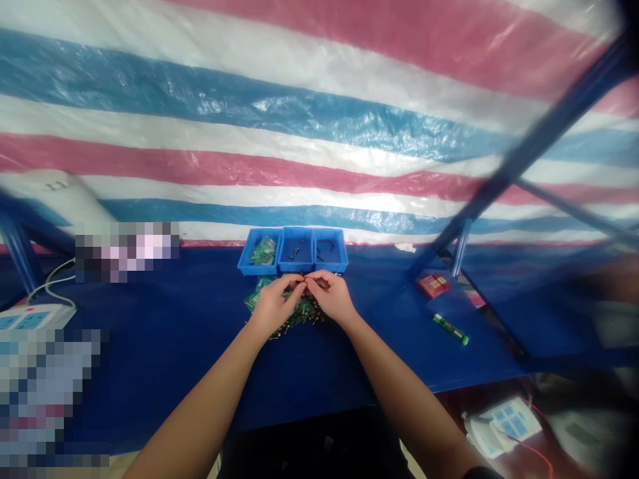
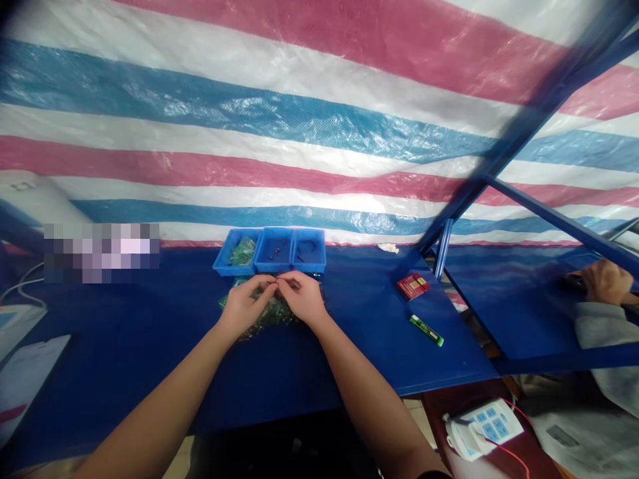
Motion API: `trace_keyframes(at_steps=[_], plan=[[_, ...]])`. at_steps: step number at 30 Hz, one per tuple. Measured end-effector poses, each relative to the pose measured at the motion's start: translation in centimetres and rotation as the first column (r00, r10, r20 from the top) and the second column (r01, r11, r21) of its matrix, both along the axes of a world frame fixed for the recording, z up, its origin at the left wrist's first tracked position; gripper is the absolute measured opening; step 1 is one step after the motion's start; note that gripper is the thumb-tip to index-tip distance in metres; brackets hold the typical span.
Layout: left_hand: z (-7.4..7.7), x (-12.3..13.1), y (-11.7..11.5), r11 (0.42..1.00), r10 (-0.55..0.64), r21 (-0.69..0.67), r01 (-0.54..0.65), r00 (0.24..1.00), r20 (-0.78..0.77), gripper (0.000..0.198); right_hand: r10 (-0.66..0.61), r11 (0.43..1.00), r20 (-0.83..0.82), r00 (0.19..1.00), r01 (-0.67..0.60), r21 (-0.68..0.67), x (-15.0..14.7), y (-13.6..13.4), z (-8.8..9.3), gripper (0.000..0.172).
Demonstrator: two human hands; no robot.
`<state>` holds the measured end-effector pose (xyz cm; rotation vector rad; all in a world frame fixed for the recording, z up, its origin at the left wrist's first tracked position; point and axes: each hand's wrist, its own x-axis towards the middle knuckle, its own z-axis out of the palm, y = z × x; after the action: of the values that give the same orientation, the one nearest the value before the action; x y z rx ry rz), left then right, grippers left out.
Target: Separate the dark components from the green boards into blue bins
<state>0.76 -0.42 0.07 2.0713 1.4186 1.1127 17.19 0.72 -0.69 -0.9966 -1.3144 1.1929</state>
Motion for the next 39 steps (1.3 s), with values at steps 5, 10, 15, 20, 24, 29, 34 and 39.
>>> trace_keyframes(at_steps=[5, 10, 15, 20, 24, 29, 34, 39], plan=[[-0.2, 0.0, 0.1, 1.000, -0.023, 0.014, 0.024, 1.000, -0.013, 0.024, 0.029, 0.993, -0.103, 0.994, -0.040, -0.110, 0.0, 0.0, 0.3, 0.026], [-0.3, 0.1, 0.1, 0.999, 0.016, 0.034, -0.014, 0.998, -0.065, 0.024, 0.070, 0.988, -0.128, 0.989, -0.086, -0.126, -0.1, 0.0, 0.3, 0.029], [0.0, 0.1, 0.0, 1.000, 0.009, 0.019, -0.007, 0.997, -0.071, 0.023, 0.042, 0.991, -0.106, 0.994, -0.055, -0.125, -0.2, 0.1, 0.2, 0.030], [0.1, 0.1, 0.0, 1.000, -0.028, -0.013, 0.027, 0.997, -0.071, 0.023, -0.004, 0.999, -0.057, 0.998, 0.001, -0.041, 0.3, 0.2, 0.6, 0.029], [0.0, 0.2, 0.0, 0.999, -0.027, -0.021, 0.026, 0.998, -0.064, 0.025, -0.041, 0.998, -0.048, 0.998, 0.038, -0.060, 0.6, 0.4, 0.6, 0.023], [0.1, 0.0, 0.0, 0.999, 0.034, -0.025, -0.036, 0.997, -0.062, 0.028, -0.036, 0.981, -0.147, 0.988, 0.008, -0.192, 0.6, 0.6, 0.4, 0.025], [0.2, -0.1, 0.1, 0.996, 0.085, 0.010, -0.084, 0.991, -0.099, 0.027, -0.099, 0.975, -0.095, 0.991, 0.078, -0.207, 1.1, 1.1, 0.2, 0.025], [0.1, 0.0, 0.1, 0.997, 0.076, 0.010, -0.075, 0.992, -0.103, 0.025, -0.220, 0.960, -0.129, 0.967, 0.192, -0.202, 1.9, 1.8, 0.0, 0.028]])
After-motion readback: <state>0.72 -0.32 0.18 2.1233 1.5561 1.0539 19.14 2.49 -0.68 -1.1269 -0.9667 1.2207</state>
